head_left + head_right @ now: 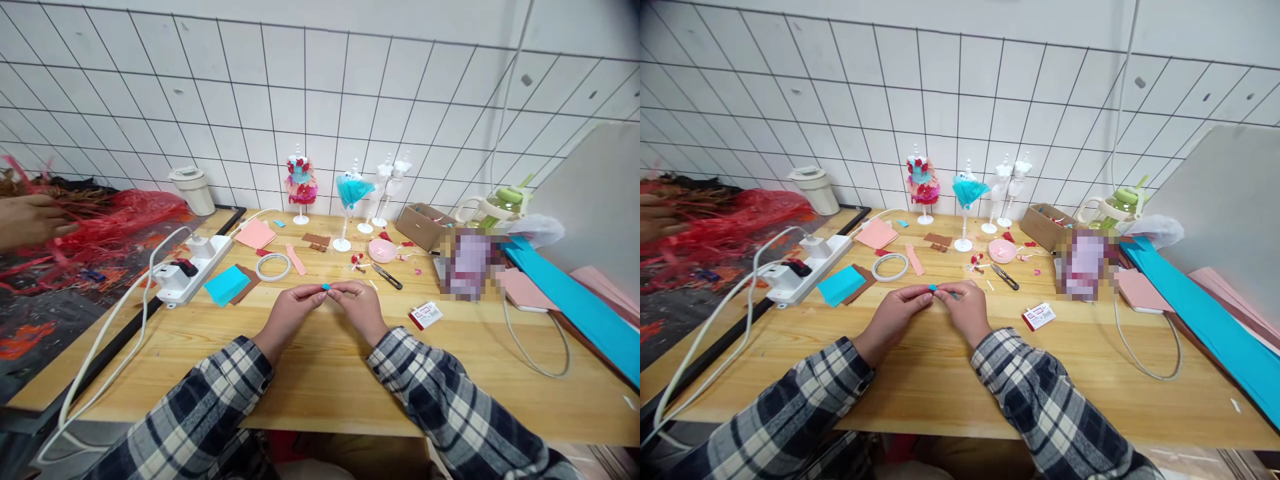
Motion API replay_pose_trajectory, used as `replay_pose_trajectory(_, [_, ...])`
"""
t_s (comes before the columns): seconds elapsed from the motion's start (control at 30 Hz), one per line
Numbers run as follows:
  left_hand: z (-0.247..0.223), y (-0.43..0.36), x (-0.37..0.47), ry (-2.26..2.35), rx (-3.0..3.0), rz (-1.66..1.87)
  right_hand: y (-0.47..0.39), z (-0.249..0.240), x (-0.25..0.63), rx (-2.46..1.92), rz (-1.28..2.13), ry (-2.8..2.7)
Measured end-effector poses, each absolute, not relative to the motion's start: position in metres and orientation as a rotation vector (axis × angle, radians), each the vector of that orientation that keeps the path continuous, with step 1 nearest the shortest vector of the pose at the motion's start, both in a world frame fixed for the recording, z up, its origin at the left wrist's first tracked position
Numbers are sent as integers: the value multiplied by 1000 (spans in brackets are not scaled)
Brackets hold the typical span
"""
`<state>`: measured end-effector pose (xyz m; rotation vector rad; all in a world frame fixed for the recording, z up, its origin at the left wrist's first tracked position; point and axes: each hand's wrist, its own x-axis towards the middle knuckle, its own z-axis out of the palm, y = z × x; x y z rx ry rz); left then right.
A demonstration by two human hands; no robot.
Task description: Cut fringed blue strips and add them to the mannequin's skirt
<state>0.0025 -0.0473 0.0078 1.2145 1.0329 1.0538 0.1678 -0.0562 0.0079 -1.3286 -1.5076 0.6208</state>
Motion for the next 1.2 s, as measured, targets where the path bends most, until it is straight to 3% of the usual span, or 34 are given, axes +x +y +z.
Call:
replay_pose_trajectory(0.33, [6,-48,3,1107,1489,1278,-56,4,163,-1204,661,-1598])
replay_pose_trajectory(0.5, [19,-47,-13,1172,1967,1441,-61,15,171,-1149,372,-1754])
replay_pose_trajectory(0.77, [29,-55,-16,1114,2616,1181,-66,18,170,-1044,249,-1869])
replay_pose_trajectory(1.2, [27,-54,-15,1117,2711,1113,-61,11,168,-1078,356,-1790])
